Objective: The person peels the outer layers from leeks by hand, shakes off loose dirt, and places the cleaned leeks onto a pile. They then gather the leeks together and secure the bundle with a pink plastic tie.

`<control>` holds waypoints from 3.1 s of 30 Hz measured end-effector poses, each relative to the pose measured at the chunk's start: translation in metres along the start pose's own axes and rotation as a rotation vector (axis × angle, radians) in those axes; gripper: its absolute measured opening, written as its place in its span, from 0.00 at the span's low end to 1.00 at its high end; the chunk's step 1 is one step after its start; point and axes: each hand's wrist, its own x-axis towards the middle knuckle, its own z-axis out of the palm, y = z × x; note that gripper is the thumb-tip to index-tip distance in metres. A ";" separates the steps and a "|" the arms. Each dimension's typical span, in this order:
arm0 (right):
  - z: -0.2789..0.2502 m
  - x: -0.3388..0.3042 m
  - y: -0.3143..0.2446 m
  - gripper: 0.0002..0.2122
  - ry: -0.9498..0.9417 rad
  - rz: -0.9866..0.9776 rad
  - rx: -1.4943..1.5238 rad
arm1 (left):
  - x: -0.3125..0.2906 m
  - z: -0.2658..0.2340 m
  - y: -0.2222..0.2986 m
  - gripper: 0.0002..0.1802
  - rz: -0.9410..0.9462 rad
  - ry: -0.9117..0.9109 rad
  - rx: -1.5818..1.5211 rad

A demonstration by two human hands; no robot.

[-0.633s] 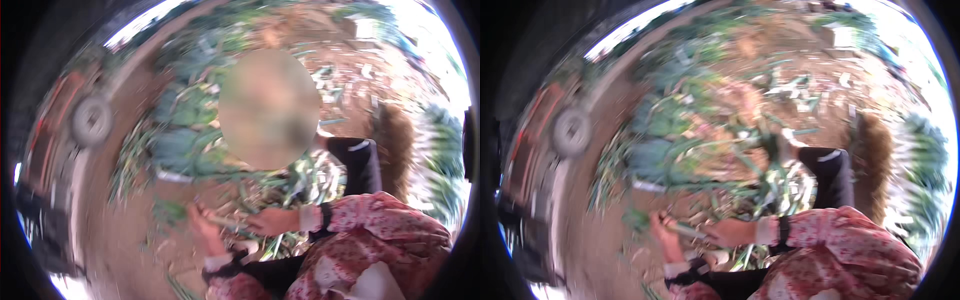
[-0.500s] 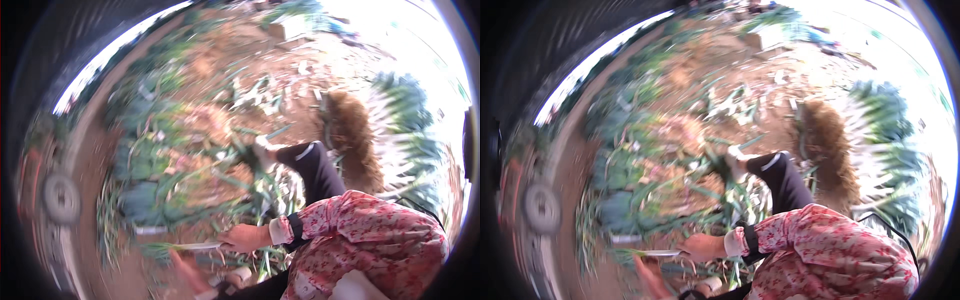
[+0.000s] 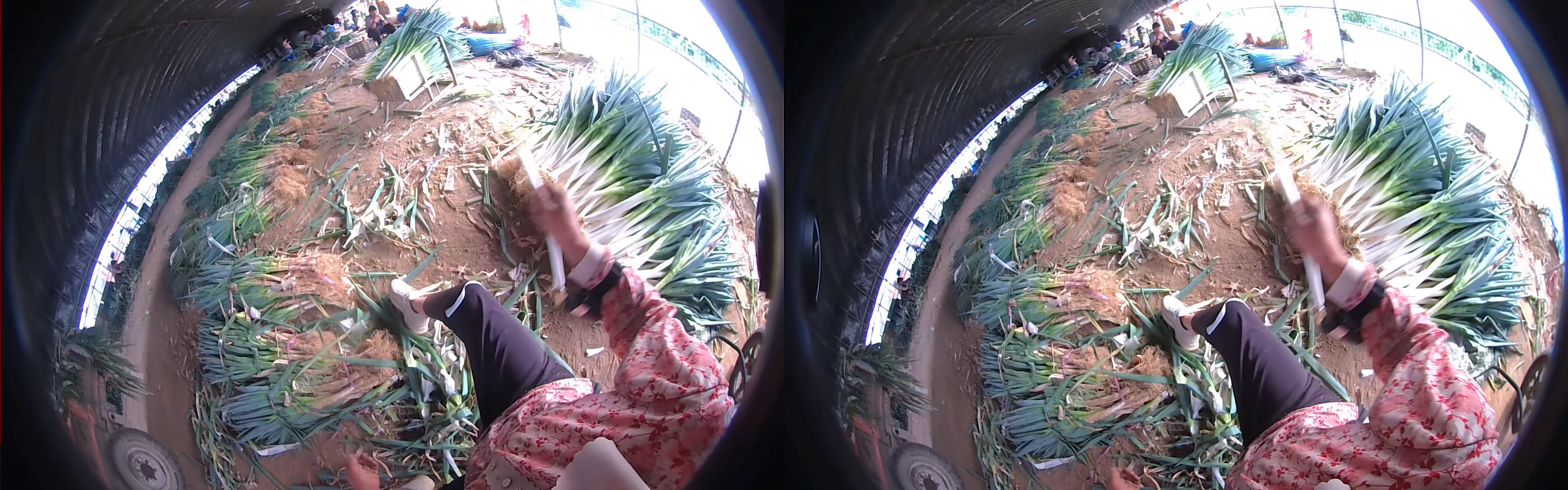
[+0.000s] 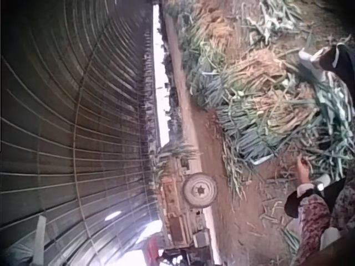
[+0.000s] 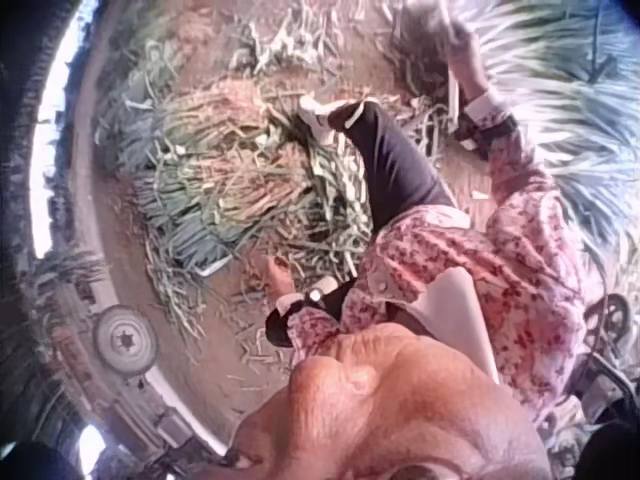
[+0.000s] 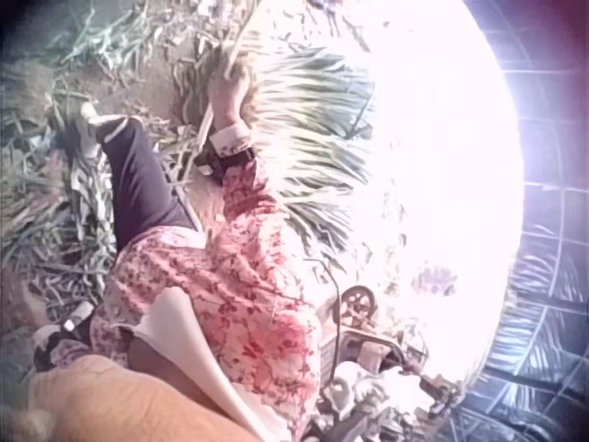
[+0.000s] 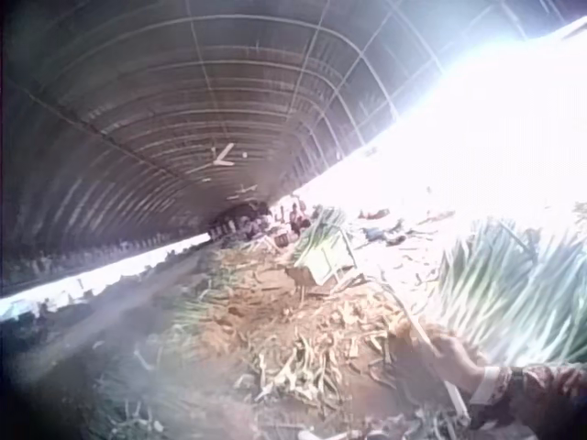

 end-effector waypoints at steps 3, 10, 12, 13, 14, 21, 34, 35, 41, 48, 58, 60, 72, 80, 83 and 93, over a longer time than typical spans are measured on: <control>-0.092 0.072 -0.038 0.07 0.394 -0.456 -0.696 | 0.042 -0.051 -0.043 0.13 0.226 -0.008 0.552; -0.322 0.167 -0.096 0.25 0.749 -0.242 -1.599 | 0.056 -0.049 -0.073 0.12 0.086 0.139 0.282; -0.312 0.164 -0.039 0.21 0.705 -0.163 -1.694 | 0.071 -0.074 -0.087 0.12 0.281 0.124 0.483; -0.335 0.167 -0.029 0.19 0.620 -0.360 -1.701 | 0.088 -0.071 -0.098 0.10 0.123 0.025 0.307; -0.292 0.158 0.026 0.17 0.445 -0.277 -1.710 | 0.080 -0.084 -0.099 0.09 0.002 0.014 0.156; 0.053 0.051 0.124 0.13 -0.400 -0.179 -1.293 | 0.046 -0.032 -0.111 0.09 -0.189 0.319 0.143; 0.105 -0.094 0.456 0.40 -0.858 0.537 -1.707 | 0.071 -0.041 -0.167 0.38 -0.437 0.298 0.316; 0.099 -0.101 0.466 0.41 -0.860 0.573 -1.738 | 0.078 -0.047 -0.170 0.40 -0.551 0.460 0.369; 0.046 -0.112 0.489 0.47 -0.859 0.820 -1.807 | 0.097 -0.042 -0.201 0.47 -0.619 0.570 0.314; 0.038 -0.189 0.504 0.41 -0.883 0.848 -1.734 | 0.113 -0.007 -0.202 0.44 -0.571 0.188 0.076; 0.084 -0.290 0.448 0.32 -1.261 1.601 -1.259 | 0.122 0.007 -0.230 0.31 -0.361 0.191 -0.171; 0.080 -0.279 0.437 0.33 -1.340 1.645 -1.212 | 0.120 0.010 -0.242 0.25 -0.228 0.077 -0.114; 0.083 -0.295 0.445 0.25 -1.607 1.640 -1.311 | 0.102 -0.032 -0.175 0.23 0.034 -0.222 0.763; 0.573 -0.286 0.313 0.16 -1.726 0.005 -0.176 | -0.026 -0.117 0.412 0.22 1.181 0.758 0.321; 0.589 -0.242 0.290 0.12 -1.468 -0.218 -0.065 | -0.039 -0.122 0.370 0.22 1.016 0.613 0.079; 0.240 -0.216 0.464 0.13 -1.704 0.206 -1.407 | -0.067 -0.065 0.118 0.24 0.138 0.729 -0.005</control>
